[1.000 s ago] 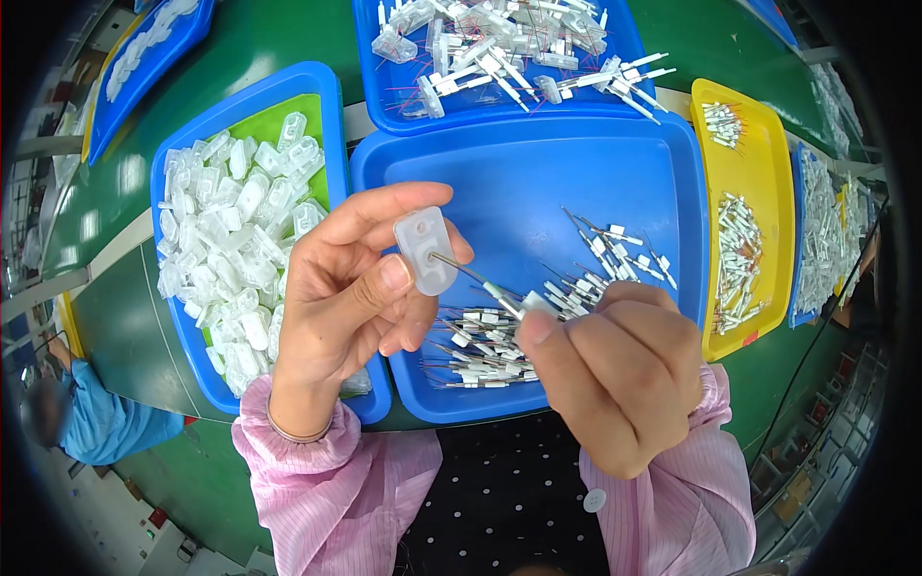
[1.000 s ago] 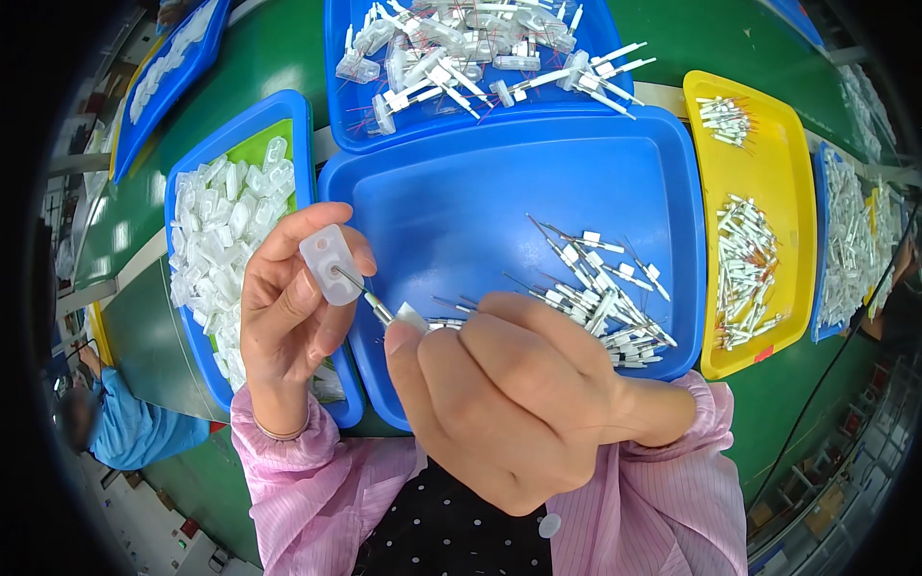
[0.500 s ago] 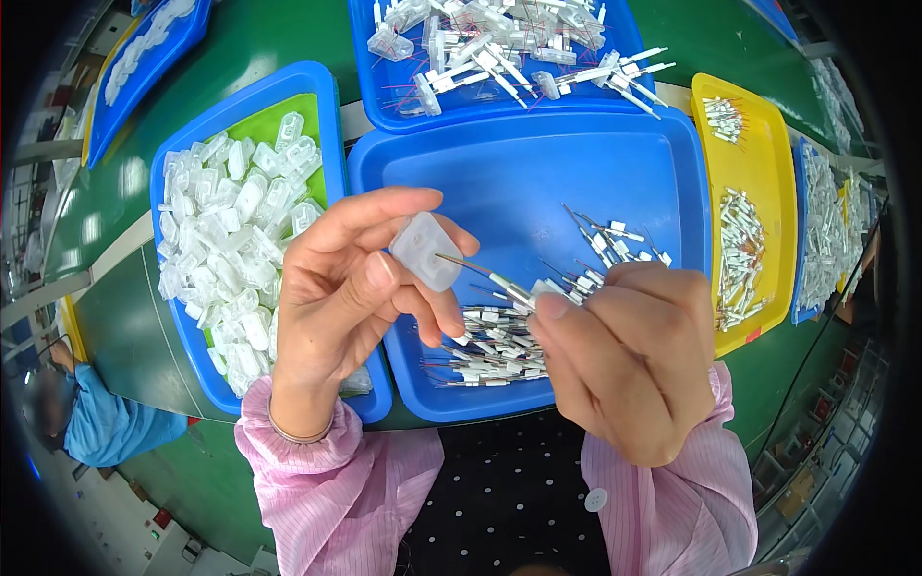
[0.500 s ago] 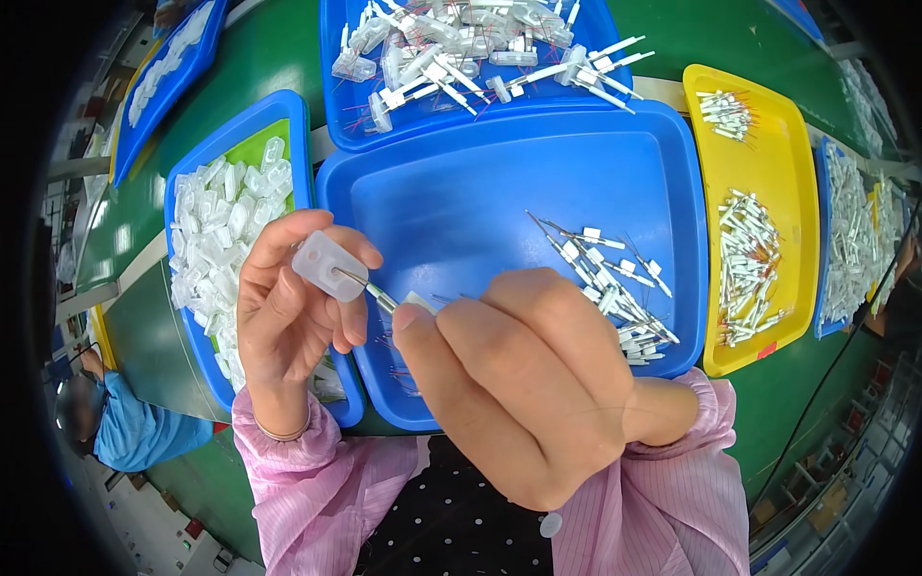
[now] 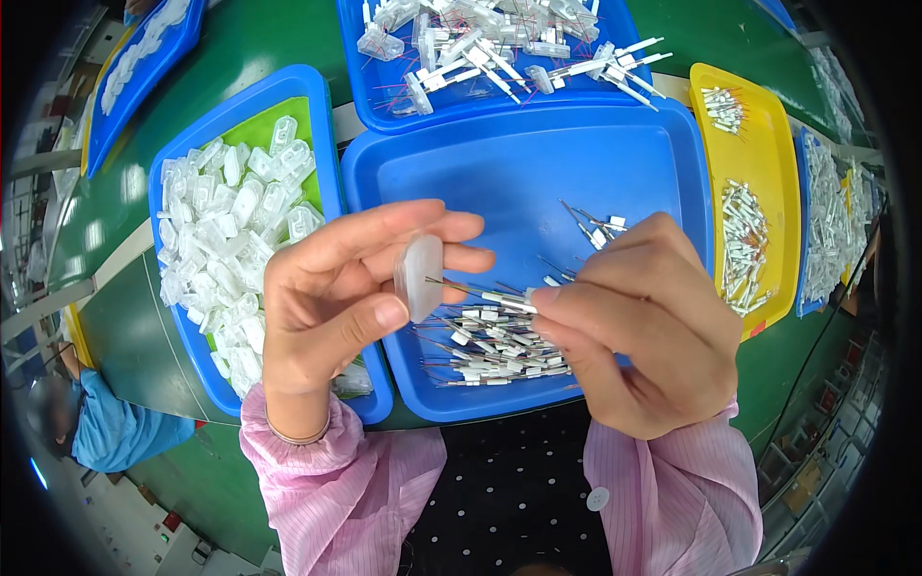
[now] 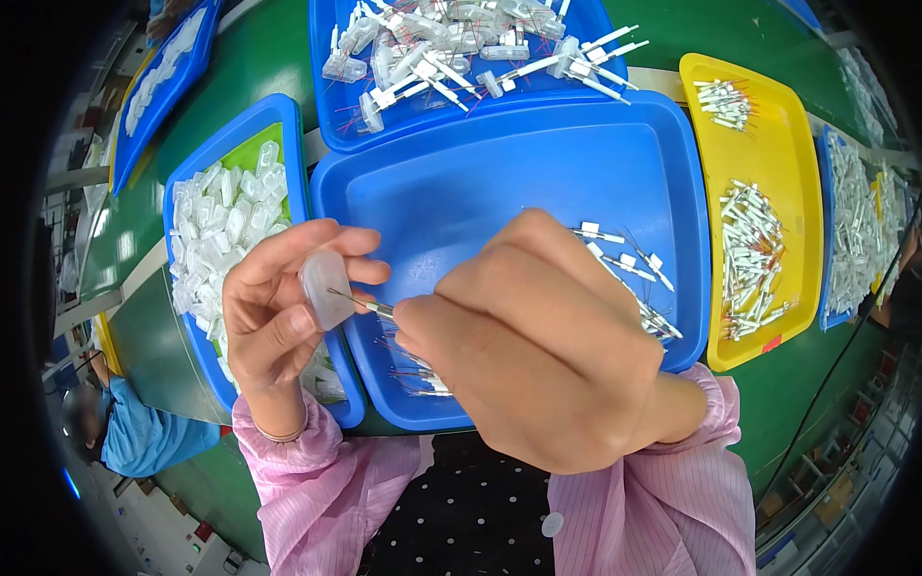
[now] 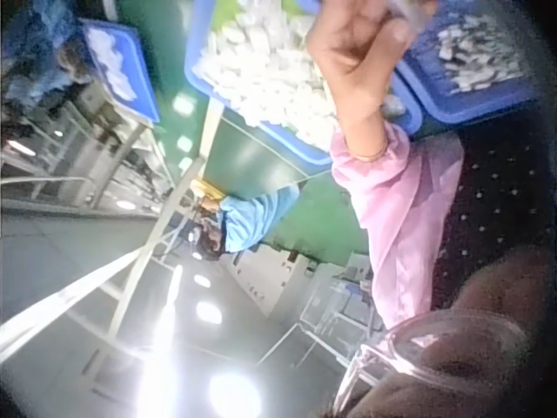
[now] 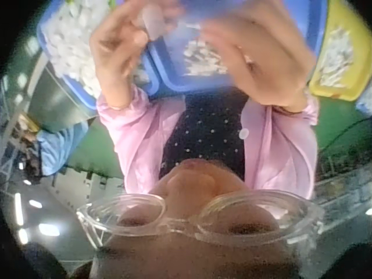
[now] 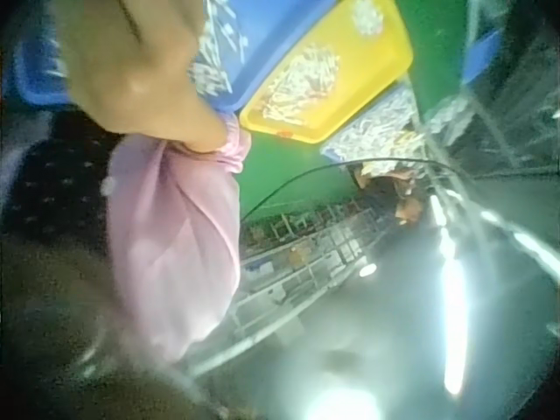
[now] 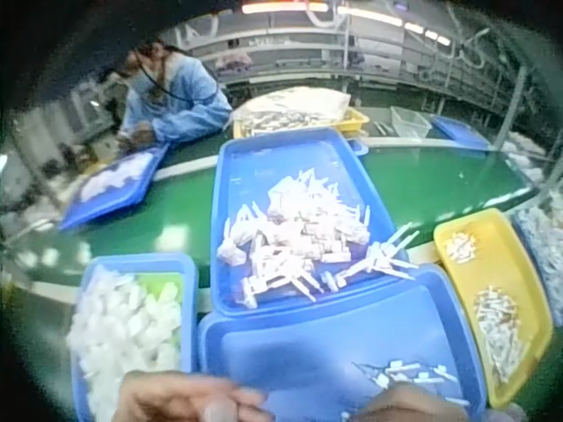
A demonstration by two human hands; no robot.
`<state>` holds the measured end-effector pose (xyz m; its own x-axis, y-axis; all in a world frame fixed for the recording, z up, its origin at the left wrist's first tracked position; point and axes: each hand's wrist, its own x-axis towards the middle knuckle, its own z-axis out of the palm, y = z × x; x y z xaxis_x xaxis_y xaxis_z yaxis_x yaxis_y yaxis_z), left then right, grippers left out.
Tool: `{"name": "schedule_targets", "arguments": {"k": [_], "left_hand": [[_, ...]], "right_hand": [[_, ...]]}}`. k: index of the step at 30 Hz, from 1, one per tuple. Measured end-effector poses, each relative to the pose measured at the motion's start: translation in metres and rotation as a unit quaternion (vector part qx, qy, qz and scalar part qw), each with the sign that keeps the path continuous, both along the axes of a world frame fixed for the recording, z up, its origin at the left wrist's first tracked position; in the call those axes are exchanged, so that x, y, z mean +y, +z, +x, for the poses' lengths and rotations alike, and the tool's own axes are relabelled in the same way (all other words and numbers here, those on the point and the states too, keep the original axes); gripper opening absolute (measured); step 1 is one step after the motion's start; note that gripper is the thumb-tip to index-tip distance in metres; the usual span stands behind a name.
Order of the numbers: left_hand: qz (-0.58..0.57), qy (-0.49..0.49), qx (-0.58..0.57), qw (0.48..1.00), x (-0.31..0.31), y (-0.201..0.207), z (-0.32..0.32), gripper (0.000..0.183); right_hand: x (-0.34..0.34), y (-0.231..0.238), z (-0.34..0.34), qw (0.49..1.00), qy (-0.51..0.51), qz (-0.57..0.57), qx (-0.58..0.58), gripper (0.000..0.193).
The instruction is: The person repeatedly picks up small white plastic housings and thin wire components from blue and yellow trays. They insert the wire ends into the plastic housings by hand, creating assembled units. The process is repetitive, with the person handling one unit at a time and placing the finished items into a central blue tray.
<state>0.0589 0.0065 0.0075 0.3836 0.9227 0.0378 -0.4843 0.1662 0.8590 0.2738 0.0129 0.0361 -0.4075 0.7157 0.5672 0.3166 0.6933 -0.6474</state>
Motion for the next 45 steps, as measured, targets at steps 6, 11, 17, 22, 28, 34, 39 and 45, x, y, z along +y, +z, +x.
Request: {"name": "schedule_targets", "arguments": {"k": [6,11,17,22,28,34,39,45], "left_hand": [[0.059,-0.007,0.020,0.998,-0.002,-0.004,0.003,0.042],[0.099,0.034,0.010,0.994,-0.002,-0.008,0.007,0.035],[0.127,0.065,0.053,0.988,0.000,-0.008,0.007,0.030],[0.140,0.069,0.069,0.985,-0.002,-0.012,0.005,0.033],[0.055,0.093,0.065,0.992,-0.008,-0.007,0.014,0.033],[0.034,0.074,0.060,0.995,-0.009,-0.015,0.018,0.030],[-0.027,0.072,-0.012,0.997,-0.013,-0.017,0.019,0.029],[-0.049,0.061,-0.029,0.997,-0.014,-0.014,0.022,0.031]], "right_hand": [[0.000,0.001,0.001,0.997,-0.019,-0.077,0.022,0.020],[0.000,0.003,0.002,0.991,-0.030,-0.132,0.021,0.017],[-0.002,0.007,0.005,0.987,-0.023,-0.158,0.005,0.015],[-0.004,0.004,0.002,0.986,-0.009,-0.164,0.018,0.015],[-0.002,-0.010,-0.007,0.993,-0.047,-0.108,0.011,0.013],[0.001,-0.019,-0.011,0.988,-0.017,-0.147,0.051,0.007],[0.000,-0.018,-0.012,0.989,-0.017,-0.142,0.038,0.003],[0.002,-0.016,-0.010,0.983,0.014,-0.172,0.063,0.007]]}}
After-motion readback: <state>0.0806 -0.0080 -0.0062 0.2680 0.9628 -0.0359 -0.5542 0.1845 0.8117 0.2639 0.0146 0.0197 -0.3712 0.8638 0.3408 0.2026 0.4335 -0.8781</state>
